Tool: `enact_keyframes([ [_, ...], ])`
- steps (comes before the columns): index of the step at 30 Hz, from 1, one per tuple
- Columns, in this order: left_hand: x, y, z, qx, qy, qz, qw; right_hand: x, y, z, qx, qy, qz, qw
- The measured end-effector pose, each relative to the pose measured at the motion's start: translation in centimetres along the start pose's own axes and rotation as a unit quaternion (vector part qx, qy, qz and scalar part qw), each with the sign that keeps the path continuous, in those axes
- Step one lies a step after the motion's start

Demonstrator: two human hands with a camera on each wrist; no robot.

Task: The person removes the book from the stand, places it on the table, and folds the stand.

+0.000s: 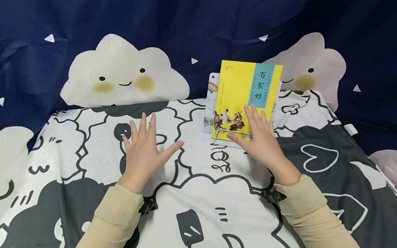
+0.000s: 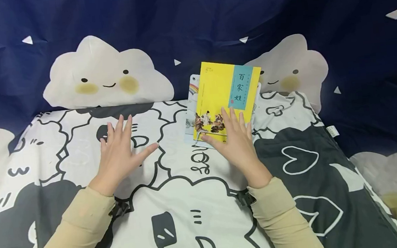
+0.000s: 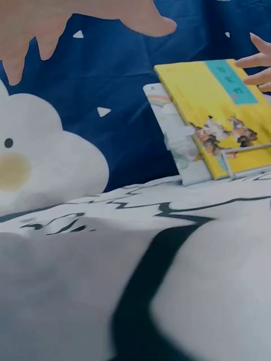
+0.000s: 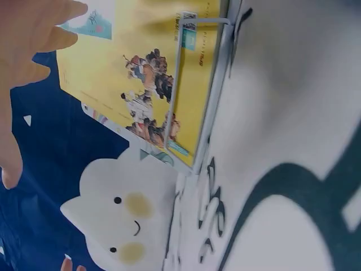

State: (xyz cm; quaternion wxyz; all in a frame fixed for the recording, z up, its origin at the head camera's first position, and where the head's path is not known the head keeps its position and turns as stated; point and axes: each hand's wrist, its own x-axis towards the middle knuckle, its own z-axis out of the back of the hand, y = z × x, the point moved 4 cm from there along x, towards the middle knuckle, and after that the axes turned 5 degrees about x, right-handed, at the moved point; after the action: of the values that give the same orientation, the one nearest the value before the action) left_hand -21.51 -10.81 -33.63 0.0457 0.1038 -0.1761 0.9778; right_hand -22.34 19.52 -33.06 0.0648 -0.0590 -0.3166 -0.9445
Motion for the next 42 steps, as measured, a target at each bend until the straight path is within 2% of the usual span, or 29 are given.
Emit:
enact_keyframes([
  [4, 0.3, -0.8, 0.2, -0.044, -0.004, -0.003, 0.999, 0.0, 0.0, 1.1, 0.053, -0.023, -0.004, 0.9983],
  [8, 0.5, -1.5, 0.3, -0.085, -0.006, -0.006, 0.9964, 0.0, -0.2, 2.0, 0.107, -0.037, -0.035, 0.993],
  [12, 0.7, -2.2, 0.3, -0.128, -0.011, -0.016, 0.9916, -0.1, -0.7, 2.8, 0.16, -0.043, -0.07, 0.9837],
  [16, 0.9, -2.7, 0.4, -0.168, -0.008, -0.028, 0.9854, -0.1, -1.1, 3.3, 0.213, -0.057, -0.083, 0.9718],
  [24, 1.4, -4.6, -0.3, -0.243, 0.008, -0.048, 0.9687, 0.3, -1.2, 4.0, 0.33, -0.066, -0.069, 0.939],
  [27, 1.6, -5.4, -0.6, -0.265, 0.014, -0.054, 0.9626, 0.3, -1.4, 4.3, 0.338, -0.072, -0.075, 0.9353],
  [32, 1.9, -6.2, -1.2, -0.302, 0.028, -0.043, 0.9519, 0.4, -1.9, 4.7, 0.345, -0.081, -0.085, 0.9311],
  [37, 2.4, -6.7, -1.9, -0.345, 0.05, -0.024, 0.9371, 0.8, -2.3, 5.0, 0.375, -0.082, -0.078, 0.9199],
  [42, 3.1, -7.4, -2.3, -0.378, 0.068, -0.027, 0.923, 1.0, -2.7, 5.1, 0.404, -0.084, -0.082, 0.9071],
])
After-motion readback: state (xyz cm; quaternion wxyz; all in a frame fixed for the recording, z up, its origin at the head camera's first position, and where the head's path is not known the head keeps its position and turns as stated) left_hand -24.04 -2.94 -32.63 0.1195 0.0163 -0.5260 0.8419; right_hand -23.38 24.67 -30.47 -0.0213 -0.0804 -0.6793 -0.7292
